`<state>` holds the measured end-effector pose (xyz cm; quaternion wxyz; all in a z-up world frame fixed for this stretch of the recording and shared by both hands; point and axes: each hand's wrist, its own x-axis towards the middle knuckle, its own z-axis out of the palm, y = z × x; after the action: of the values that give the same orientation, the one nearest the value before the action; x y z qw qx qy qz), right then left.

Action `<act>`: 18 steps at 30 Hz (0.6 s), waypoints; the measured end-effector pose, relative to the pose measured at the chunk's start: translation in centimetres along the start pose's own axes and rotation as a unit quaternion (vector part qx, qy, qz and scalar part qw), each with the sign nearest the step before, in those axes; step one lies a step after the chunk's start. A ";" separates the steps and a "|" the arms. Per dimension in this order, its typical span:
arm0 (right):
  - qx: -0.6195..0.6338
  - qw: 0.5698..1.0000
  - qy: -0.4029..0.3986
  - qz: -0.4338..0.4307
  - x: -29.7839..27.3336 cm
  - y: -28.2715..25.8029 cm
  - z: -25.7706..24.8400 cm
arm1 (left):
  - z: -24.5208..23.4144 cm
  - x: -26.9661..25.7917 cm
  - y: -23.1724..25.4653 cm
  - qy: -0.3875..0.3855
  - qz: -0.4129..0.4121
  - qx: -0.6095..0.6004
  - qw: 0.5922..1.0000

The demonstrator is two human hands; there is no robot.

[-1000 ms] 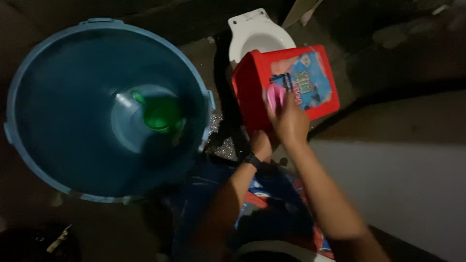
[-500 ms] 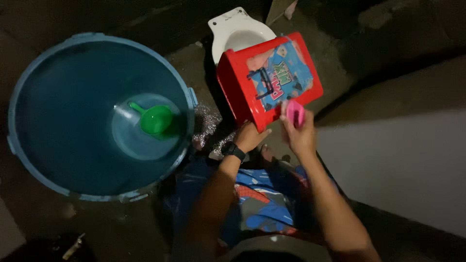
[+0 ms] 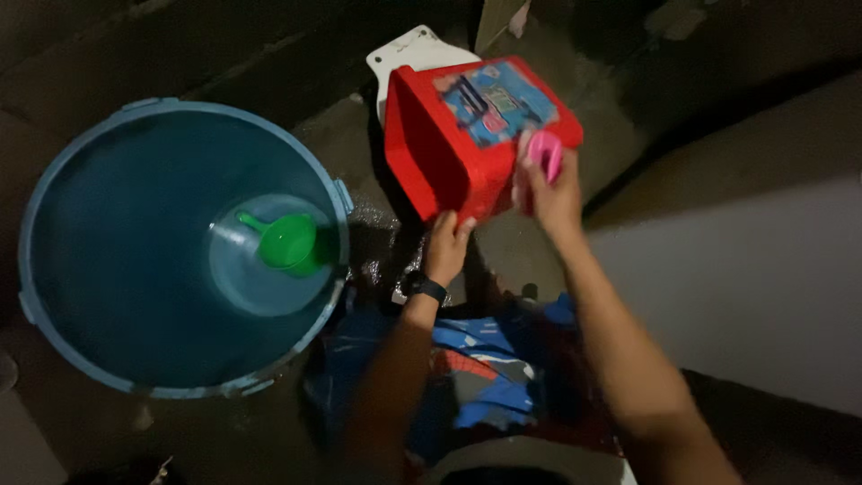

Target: The person washes a red plastic container using a pink sponge. They repeatedly scrub the exterior surfaces, rotate the container to access different sides, and rinse it with water from a nearby blue bucket.

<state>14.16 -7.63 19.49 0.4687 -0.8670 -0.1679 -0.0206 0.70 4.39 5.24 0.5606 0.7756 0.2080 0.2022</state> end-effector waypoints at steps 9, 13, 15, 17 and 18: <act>-0.039 0.999 -0.032 0.004 -11.2 -3.5 4.0 | 1.2 0.9 -2.9 0.019 0.037 -0.025 0.999; -0.125 0.986 0.025 -0.107 -9.2 -6.3 4.7 | 2.6 0.8 -5.2 -0.012 -0.034 -0.046 0.998; -0.108 0.985 0.042 -0.131 -6.4 -8.1 4.8 | 2.7 0.8 -5.7 -0.031 0.052 0.100 0.993; -0.197 0.973 0.043 -0.115 -3.7 -9.5 4.8 | 2.6 0.6 -5.7 -0.045 0.010 0.075 0.996; -0.184 0.979 0.010 -0.087 -2.7 -9.9 4.8 | 2.4 0.3 -5.4 -0.054 -0.012 0.062 0.997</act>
<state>7.94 0.54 24.29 0.2995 -0.9201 -0.2316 -0.1007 1.74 4.21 -0.56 0.5242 0.8160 0.1991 0.1405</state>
